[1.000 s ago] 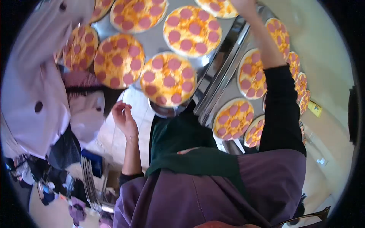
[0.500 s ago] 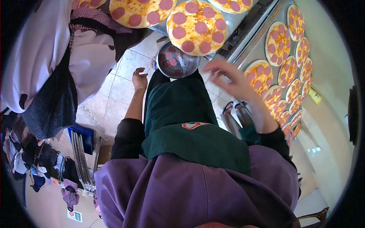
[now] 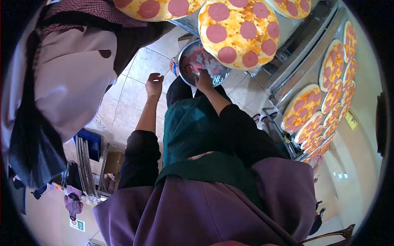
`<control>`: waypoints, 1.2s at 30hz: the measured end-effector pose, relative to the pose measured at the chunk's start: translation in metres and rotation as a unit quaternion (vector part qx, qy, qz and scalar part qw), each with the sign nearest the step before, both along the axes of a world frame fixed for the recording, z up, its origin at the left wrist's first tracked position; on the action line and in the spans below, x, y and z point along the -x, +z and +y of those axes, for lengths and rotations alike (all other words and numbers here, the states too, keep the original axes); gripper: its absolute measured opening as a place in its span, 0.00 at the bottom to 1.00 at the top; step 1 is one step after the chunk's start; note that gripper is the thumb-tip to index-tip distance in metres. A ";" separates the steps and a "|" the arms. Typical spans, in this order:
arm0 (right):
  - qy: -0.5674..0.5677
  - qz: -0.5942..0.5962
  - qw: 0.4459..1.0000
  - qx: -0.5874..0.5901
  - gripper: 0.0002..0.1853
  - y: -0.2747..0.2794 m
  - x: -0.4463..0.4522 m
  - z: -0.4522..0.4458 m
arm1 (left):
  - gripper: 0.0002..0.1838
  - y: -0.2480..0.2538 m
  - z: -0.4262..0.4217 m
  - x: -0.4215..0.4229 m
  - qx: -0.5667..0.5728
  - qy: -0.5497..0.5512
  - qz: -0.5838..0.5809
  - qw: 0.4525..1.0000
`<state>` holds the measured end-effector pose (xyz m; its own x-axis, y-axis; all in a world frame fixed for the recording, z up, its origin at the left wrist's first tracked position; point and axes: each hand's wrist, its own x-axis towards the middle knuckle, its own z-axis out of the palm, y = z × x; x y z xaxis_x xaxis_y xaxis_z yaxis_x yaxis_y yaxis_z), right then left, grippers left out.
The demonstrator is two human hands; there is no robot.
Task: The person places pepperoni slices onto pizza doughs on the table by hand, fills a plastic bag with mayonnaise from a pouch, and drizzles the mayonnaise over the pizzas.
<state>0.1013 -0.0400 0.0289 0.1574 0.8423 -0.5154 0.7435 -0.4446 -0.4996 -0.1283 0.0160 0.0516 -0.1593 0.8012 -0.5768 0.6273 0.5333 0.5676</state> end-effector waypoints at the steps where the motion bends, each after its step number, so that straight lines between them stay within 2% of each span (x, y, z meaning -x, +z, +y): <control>1: 0.005 -0.020 1.000 0.016 0.23 -0.009 0.002 0.004 | 0.09 -0.006 -0.002 -0.007 0.006 -0.014 -0.009 1.000; 4: -0.038 -0.067 0.996 0.038 0.26 -0.025 0.011 0.009 | 0.05 -0.024 -0.003 -0.029 0.055 -0.030 -0.037 0.997; 5: -0.038 -0.084 0.992 0.082 0.29 -0.033 0.013 0.010 | 0.06 -0.029 -0.004 -0.036 0.051 -0.017 -0.053 0.997; 8: -0.075 -0.127 0.986 0.074 0.28 -0.050 0.020 0.002 | 0.09 -0.037 -0.007 -0.053 0.065 0.012 -0.078 0.995; 9: -0.101 -0.152 0.981 0.062 0.27 -0.053 0.024 -0.001 | 0.15 -0.041 -0.006 -0.054 0.083 -0.021 -0.081 0.993; 10: -0.102 -0.151 0.981 0.061 0.27 -0.058 0.026 -0.002 | 0.16 -0.045 -0.006 -0.057 0.108 -0.025 -0.078 0.991; 12: -0.169 -0.132 0.974 0.070 0.26 -0.060 0.030 0.001 | 0.17 -0.046 -0.006 -0.062 0.108 -0.062 -0.087 0.988; 13: -0.222 -0.109 0.962 0.116 0.23 -0.057 0.031 0.004 | 0.17 -0.044 -0.005 -0.066 0.108 -0.083 -0.059 0.989; 17: -0.297 -0.078 0.947 0.098 0.19 -0.083 0.032 0.009 | 0.16 -0.050 -0.002 -0.067 0.105 -0.087 -0.049 0.989; 19: -0.470 0.009 0.882 0.022 0.22 -0.101 0.034 0.005 | 0.16 -0.049 -0.003 -0.067 0.102 -0.087 -0.048 0.990; 20: -0.471 0.008 0.882 0.023 0.22 -0.115 0.031 0.001 | 0.16 -0.048 -0.003 -0.067 0.097 -0.087 -0.050 0.990; 22: -0.364 0.005 0.931 -0.004 0.17 -0.168 0.023 -0.030 | 0.16 -0.049 -0.004 -0.067 0.112 -0.070 -0.066 0.989; 23: -0.364 0.004 0.931 -0.004 0.17 -0.153 0.022 -0.023 | 0.16 -0.050 -0.005 -0.066 0.124 -0.051 -0.081 0.988; 25: -0.332 0.060 0.928 -0.160 0.15 -0.099 0.017 0.003 | 0.15 -0.052 -0.007 -0.062 0.124 -0.047 -0.088 0.987; 26: -0.332 0.059 0.928 -0.160 0.15 -0.087 0.014 0.006 | 0.15 -0.053 -0.007 -0.060 0.123 -0.044 -0.095 0.987; 28: -0.191 0.013 0.978 -0.088 0.19 -0.068 0.007 0.014 | 0.15 -0.059 -0.010 -0.056 0.114 -0.051 -0.092 0.988; 29: -0.191 0.014 0.978 -0.088 0.19 -0.058 0.005 0.020 | 0.15 -0.063 -0.012 -0.053 0.106 -0.058 -0.087 0.989; 31: -0.021 -0.001 0.993 -0.120 0.22 -0.038 0.002 0.036 | 0.14 -0.066 -0.014 -0.050 0.098 -0.065 -0.081 0.990; 32: -0.021 0.000 0.993 -0.119 0.22 -0.039 0.001 0.040 | 0.14 -0.067 -0.015 -0.049 0.105 -0.063 -0.097 0.988; 34: 0.074 -0.011 0.989 -0.126 0.26 -0.065 -0.003 0.042 | 0.14 -0.066 -0.016 -0.048 0.112 -0.062 -0.112 0.985; 36: 0.066 -0.019 0.988 -0.135 0.27 -0.082 -0.002 0.036 | 0.13 -0.063 -0.015 -0.049 0.116 -0.058 -0.114 0.985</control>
